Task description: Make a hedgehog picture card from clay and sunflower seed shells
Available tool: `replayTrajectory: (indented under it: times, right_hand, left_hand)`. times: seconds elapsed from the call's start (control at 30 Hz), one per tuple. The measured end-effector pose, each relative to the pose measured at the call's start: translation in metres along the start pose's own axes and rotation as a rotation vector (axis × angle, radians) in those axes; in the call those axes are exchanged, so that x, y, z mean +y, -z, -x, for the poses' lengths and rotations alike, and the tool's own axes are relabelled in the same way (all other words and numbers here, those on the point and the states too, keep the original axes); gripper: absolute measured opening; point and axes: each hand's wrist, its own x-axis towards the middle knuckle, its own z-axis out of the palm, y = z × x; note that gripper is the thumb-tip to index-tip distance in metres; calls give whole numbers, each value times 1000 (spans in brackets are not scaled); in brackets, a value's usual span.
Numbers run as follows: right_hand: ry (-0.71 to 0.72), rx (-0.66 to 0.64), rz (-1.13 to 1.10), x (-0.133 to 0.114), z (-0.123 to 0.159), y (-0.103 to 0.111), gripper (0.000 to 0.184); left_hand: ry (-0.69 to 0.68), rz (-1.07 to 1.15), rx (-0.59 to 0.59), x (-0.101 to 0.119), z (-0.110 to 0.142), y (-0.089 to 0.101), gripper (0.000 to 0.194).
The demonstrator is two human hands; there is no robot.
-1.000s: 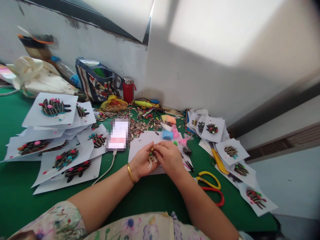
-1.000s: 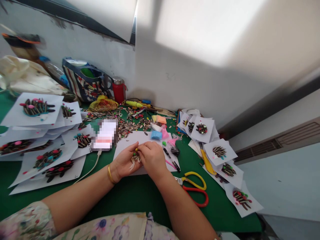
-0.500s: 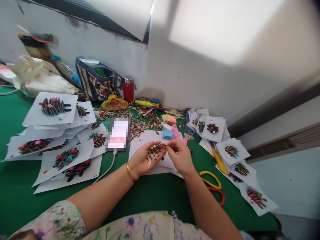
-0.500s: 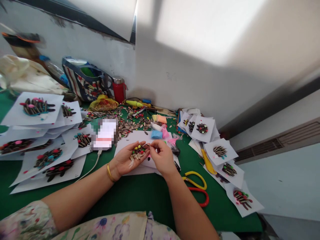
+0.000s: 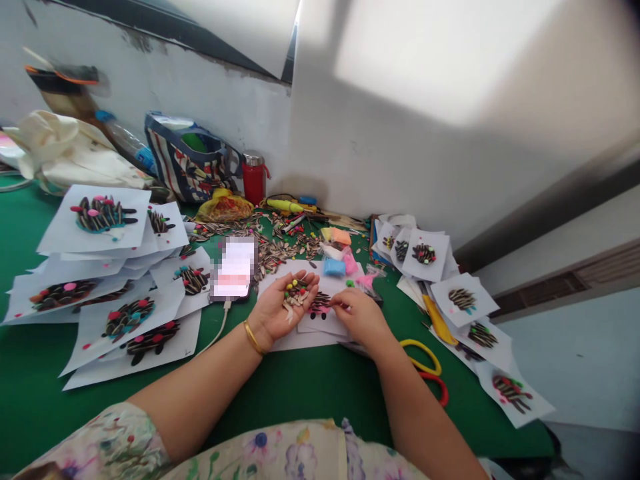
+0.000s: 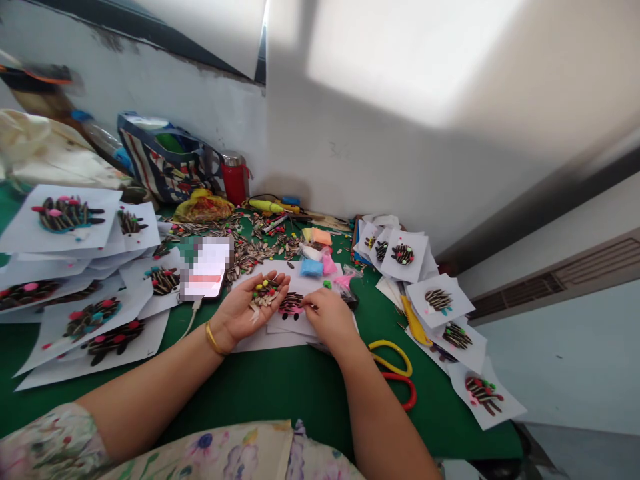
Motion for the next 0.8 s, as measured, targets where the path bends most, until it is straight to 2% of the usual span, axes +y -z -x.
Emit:
replayTrajectory:
  times: [0.07,0.23,0.8]
  right_hand:
    - [37,5,13,-2,0,-5,18]
    - [16,-37,89,-5,0,-10,17]
    - [14,-49,259,-11,-2,-20,14]
  left_hand:
    - [2,2,-2,0,0,0,18]
    - [4,-5,7,1,0,-1,18]
    - [14,-5,-3,1,0,0,19]
